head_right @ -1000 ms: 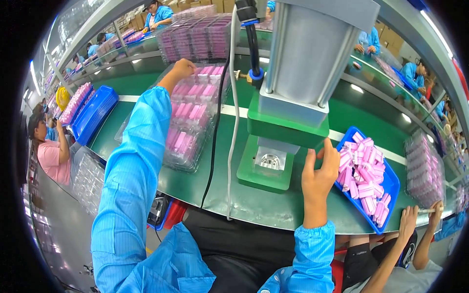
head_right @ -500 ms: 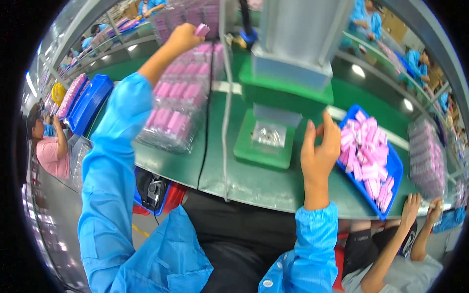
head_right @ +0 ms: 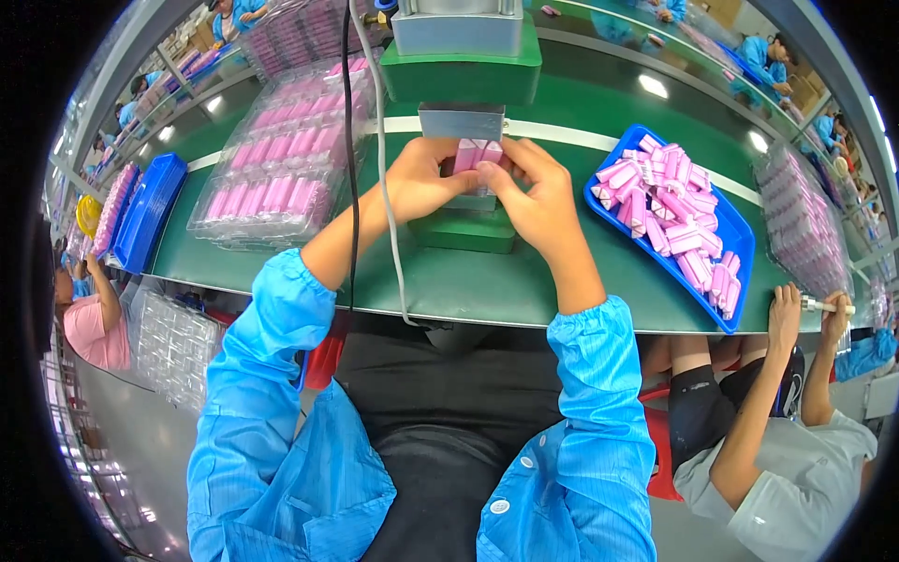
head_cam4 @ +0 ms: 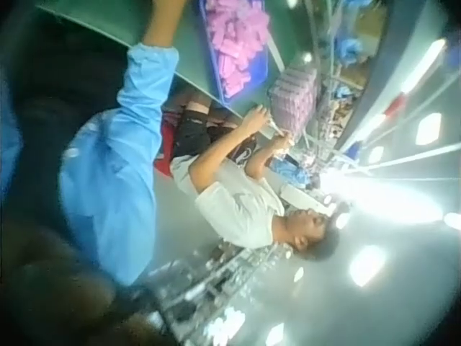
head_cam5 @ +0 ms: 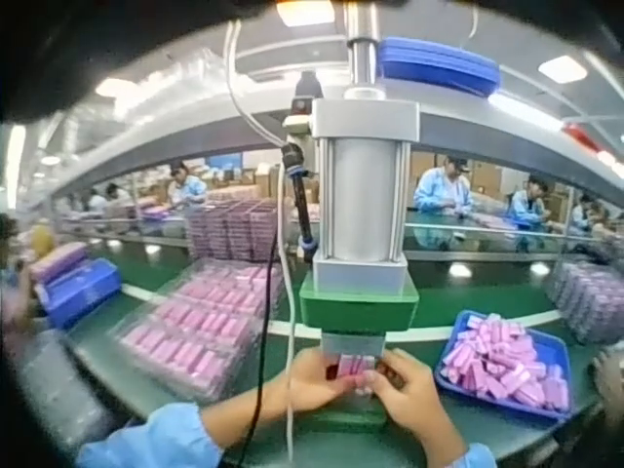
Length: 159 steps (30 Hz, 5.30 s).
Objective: The person assembles small electronic components by placing them into a press machine, then sorts the assembled components into plastic trays by hand.
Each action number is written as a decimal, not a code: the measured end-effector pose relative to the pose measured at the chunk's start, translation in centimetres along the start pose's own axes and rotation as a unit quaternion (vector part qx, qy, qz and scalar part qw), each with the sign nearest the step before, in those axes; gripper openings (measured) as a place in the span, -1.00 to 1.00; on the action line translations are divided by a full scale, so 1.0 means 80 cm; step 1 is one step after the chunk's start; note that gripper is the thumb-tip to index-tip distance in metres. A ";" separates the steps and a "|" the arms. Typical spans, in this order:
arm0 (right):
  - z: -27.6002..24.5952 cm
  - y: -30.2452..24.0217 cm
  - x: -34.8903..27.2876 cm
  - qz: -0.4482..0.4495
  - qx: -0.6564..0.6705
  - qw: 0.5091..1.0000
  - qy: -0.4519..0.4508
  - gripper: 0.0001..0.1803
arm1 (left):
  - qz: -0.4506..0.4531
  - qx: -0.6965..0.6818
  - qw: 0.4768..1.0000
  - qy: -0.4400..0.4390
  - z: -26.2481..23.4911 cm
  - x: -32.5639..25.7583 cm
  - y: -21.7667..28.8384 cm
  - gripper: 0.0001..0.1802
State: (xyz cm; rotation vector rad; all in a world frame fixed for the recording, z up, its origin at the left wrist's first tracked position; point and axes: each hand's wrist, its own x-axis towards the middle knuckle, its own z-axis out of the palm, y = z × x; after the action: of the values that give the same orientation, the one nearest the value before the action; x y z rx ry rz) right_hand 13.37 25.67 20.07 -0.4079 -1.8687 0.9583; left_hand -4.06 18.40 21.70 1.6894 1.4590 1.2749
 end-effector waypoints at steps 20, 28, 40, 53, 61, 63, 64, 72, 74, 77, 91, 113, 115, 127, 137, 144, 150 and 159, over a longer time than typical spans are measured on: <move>0.007 -0.003 -0.001 -0.079 -0.135 0.987 -0.038 -0.79 | 0.142 0.192 0.968 0.080 -0.020 -0.021 -0.007 -0.80; 0.004 -0.003 -0.003 -0.093 -0.159 0.982 -0.036 -0.78 | 0.129 0.144 0.975 0.110 -0.007 -0.027 -0.011 -0.79; 0.008 0.005 -0.010 -0.071 -0.129 0.988 -0.038 -0.84 | 0.121 0.049 0.986 0.101 -0.007 -0.023 -0.037 -0.76; 0.008 0.006 -0.008 -0.071 -0.131 0.988 -0.038 -0.83 | 0.085 0.046 0.991 0.091 -0.009 -0.024 -0.037 -0.76; 0.007 0.001 -0.011 -0.056 -0.135 0.988 -0.042 -0.81 | 0.042 0.068 0.994 0.077 -0.013 -0.027 -0.024 -0.74; 0.007 0.000 -0.011 -0.043 -0.142 0.988 -0.048 -0.81 | 0.054 0.046 0.994 0.083 -0.013 -0.028 -0.027 -0.74; 0.008 0.001 -0.011 -0.044 -0.136 0.989 -0.044 -0.81 | 0.063 0.023 0.994 0.086 -0.012 -0.029 -0.031 -0.73; 0.003 0.002 -0.009 -0.042 -0.136 0.989 -0.037 -0.81 | 0.038 0.043 0.995 0.075 -0.010 -0.023 -0.022 -0.71; -0.002 0.005 -0.010 -0.051 -0.113 0.992 -0.004 -0.81 | 0.044 0.023 0.997 0.062 -0.006 -0.014 -0.018 -0.70; 0.008 0.005 0.001 -0.045 -0.046 0.997 0.044 -0.84 | 0.064 0.153 0.985 0.043 -0.038 -0.005 0.000 -0.65; -0.068 0.019 -0.005 -0.096 -0.242 0.904 0.340 -0.38 | -0.063 0.513 0.847 0.125 -0.375 0.150 -0.184 -0.65; -0.028 0.005 -0.019 -0.054 -0.319 0.938 0.120 -0.67 | -0.284 0.575 0.762 0.089 -0.314 0.217 -0.181 -0.59; -0.020 0.002 -0.013 -0.075 -0.303 0.943 0.118 -0.67 | -0.268 0.611 0.729 0.156 -0.333 0.205 -0.153 -0.64; -0.021 0.000 -0.006 -0.087 -0.236 0.957 0.144 -0.70 | -0.060 0.116 0.991 -0.019 -0.118 0.023 -0.004 -0.61; -0.002 -0.007 -0.005 -0.031 -0.046 0.998 0.008 -0.72 | 0.032 0.053 0.997 -0.051 -0.023 0.009 0.005 -0.48; -0.002 -0.005 0.002 -0.035 -0.064 0.997 -0.037 -0.71 | 0.093 0.132 0.984 -0.071 -0.033 -0.009 0.015 -0.59; -0.001 -0.003 0.000 -0.027 -0.097 0.994 -0.045 -0.74 | 0.083 0.151 0.983 0.060 -0.020 -0.024 0.004 -0.74; 0.009 0.003 -0.006 -0.039 -0.105 0.994 -0.006 -0.74 | 0.080 0.116 0.985 0.096 -0.011 -0.028 -0.013 -0.77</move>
State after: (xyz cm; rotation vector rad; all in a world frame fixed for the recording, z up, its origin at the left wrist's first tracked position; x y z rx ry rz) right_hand 12.90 25.23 19.41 -0.4520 -1.9892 0.7162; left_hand -5.18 16.36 20.49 1.9108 1.6661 1.4347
